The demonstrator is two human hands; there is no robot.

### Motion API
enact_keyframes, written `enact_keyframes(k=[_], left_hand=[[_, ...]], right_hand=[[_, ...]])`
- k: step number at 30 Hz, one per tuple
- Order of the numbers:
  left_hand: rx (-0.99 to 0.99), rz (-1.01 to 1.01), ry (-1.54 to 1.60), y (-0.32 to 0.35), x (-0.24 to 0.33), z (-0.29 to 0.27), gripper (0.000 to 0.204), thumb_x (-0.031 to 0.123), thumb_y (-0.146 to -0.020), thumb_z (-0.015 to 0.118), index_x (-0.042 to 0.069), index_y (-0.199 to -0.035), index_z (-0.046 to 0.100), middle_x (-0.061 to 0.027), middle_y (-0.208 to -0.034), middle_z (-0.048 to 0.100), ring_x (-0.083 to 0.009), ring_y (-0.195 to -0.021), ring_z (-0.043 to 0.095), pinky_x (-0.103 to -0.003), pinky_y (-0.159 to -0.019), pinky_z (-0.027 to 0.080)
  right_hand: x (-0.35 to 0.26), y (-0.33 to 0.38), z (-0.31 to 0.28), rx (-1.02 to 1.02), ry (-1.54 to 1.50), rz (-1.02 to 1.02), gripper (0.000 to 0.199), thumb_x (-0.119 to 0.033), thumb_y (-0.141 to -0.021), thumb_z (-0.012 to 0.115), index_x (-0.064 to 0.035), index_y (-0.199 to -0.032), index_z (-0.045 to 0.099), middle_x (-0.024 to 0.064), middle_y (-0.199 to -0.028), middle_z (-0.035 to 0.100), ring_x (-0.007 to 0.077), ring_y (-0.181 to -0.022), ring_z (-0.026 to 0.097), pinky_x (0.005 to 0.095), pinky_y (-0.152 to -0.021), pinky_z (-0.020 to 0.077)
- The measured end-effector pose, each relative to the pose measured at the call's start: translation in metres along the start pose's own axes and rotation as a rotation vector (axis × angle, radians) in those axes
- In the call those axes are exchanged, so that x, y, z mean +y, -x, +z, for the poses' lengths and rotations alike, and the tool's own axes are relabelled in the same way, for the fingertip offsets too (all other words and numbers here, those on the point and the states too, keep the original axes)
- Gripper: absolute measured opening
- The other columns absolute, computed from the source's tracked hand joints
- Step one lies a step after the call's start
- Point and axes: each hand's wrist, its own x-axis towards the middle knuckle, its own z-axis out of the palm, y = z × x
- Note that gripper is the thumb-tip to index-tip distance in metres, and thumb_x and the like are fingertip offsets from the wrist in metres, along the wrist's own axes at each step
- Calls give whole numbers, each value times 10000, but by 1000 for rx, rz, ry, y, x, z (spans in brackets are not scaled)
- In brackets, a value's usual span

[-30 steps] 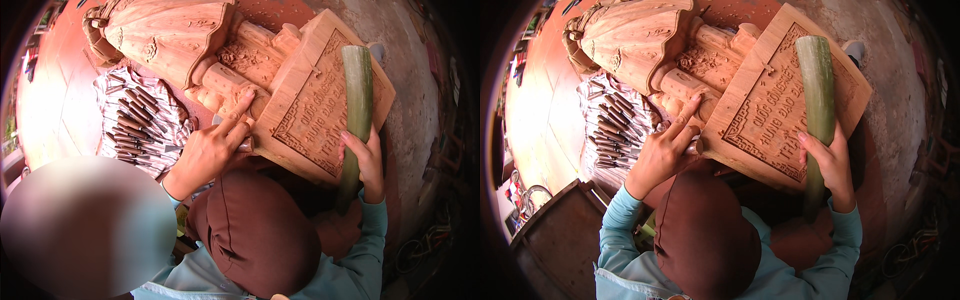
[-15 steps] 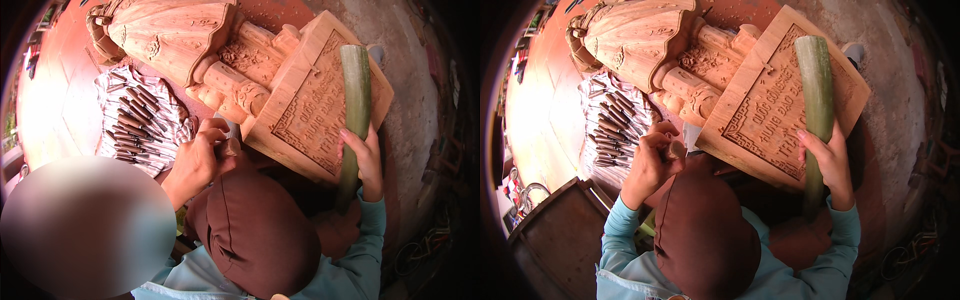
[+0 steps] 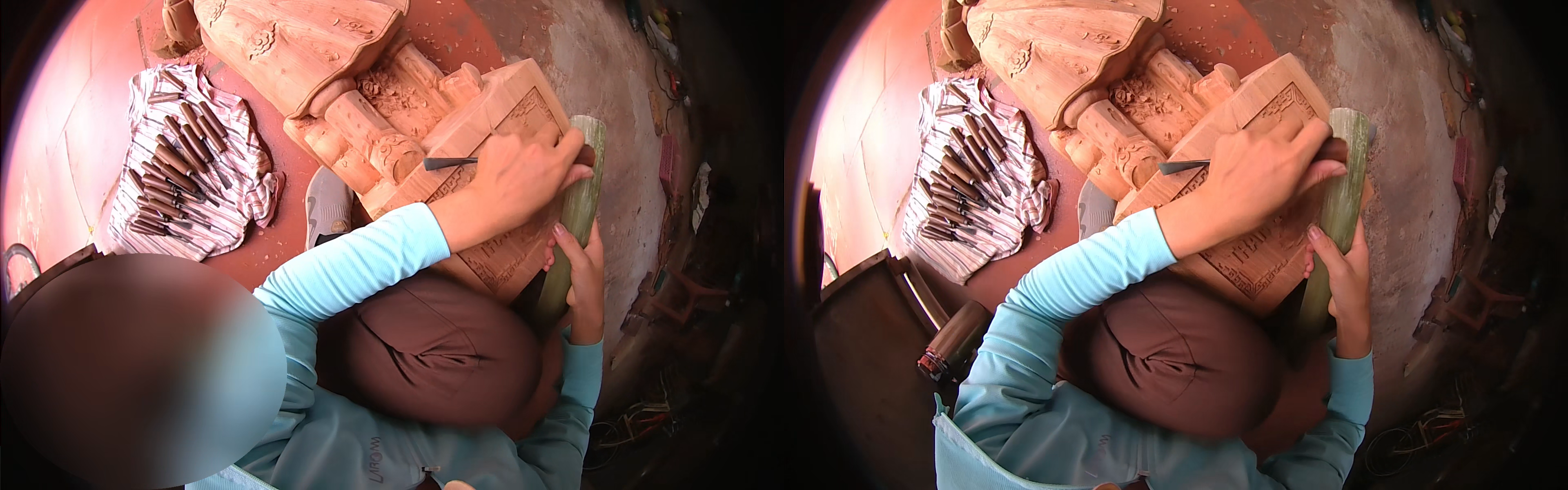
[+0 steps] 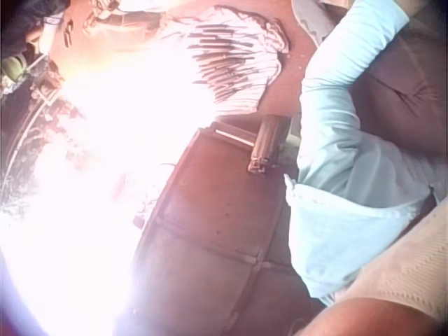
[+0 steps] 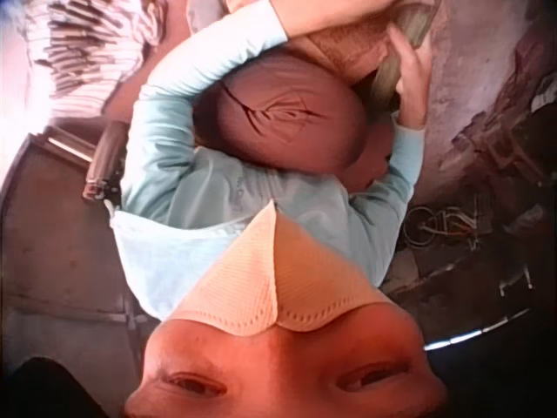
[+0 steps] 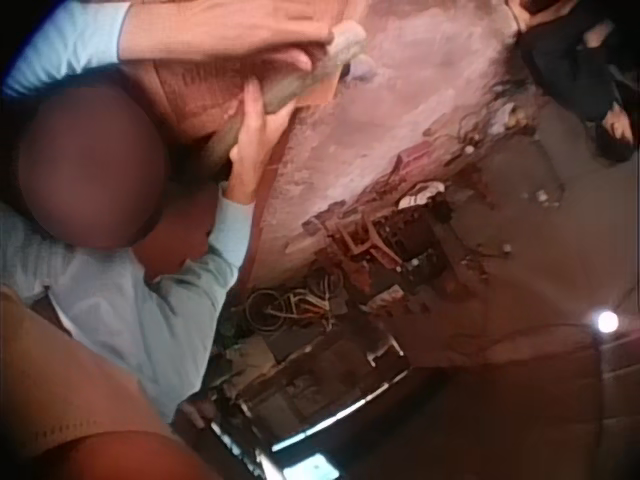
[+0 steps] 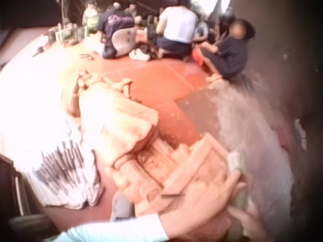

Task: The person sits on the floor and carves a wooden statue using a chisel and a wooden mallet. They repeatedly strike the chisel to shape the wood and occasionally switch tools from a nearby cloth.

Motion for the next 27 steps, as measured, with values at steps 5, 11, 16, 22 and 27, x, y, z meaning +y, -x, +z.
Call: enact_keyframes(k=[5,11,16,22,27], left_hand=[[158,-195,-102,-15,-19,11,356,426,-835,603,72,-797,577,-92,-699,624,-281,-612,620,-388,-443,460],[342,-214,-160,-22,-30,9,358,390,-827,627,35,-785,617,-119,-700,633,-306,-628,614,-398,-523,486],[396,-238,-95,-25,-31,6,361,389,-818,636,28,-798,642,-121,-729,647,-297,-654,620,-389,-558,492],[359,-237,-131,-23,-33,9,360,401,-813,639,41,-814,649,-108,-722,645,-289,-654,619,-391,-544,489],[317,-246,-91,-21,-33,9,356,401,-810,642,46,-819,649,-106,-680,624,-290,-636,614,-408,-534,483]], right_hand=[[-13,2,-25,69,186,-90,404,-48,-829,636,-37,-1188,451,25,-793,535,78,-580,504,219,-500,433],[-17,-5,-38,11,315,-152,564,-52,-827,645,-19,-1329,389,22,-778,541,71,-575,494,212,-506,427],[-26,-11,-31,-16,411,-235,583,-72,-835,646,-17,-1349,376,12,-732,537,71,-559,489,209,-500,422],[-46,-28,-22,-38,399,-245,496,-123,-852,642,-10,-1287,433,9,-749,533,63,-537,473,199,-480,411],[-63,-40,-17,-50,437,-227,340,-171,-866,634,-36,-1140,484,5,-733,518,72,-499,469,211,-448,400]])
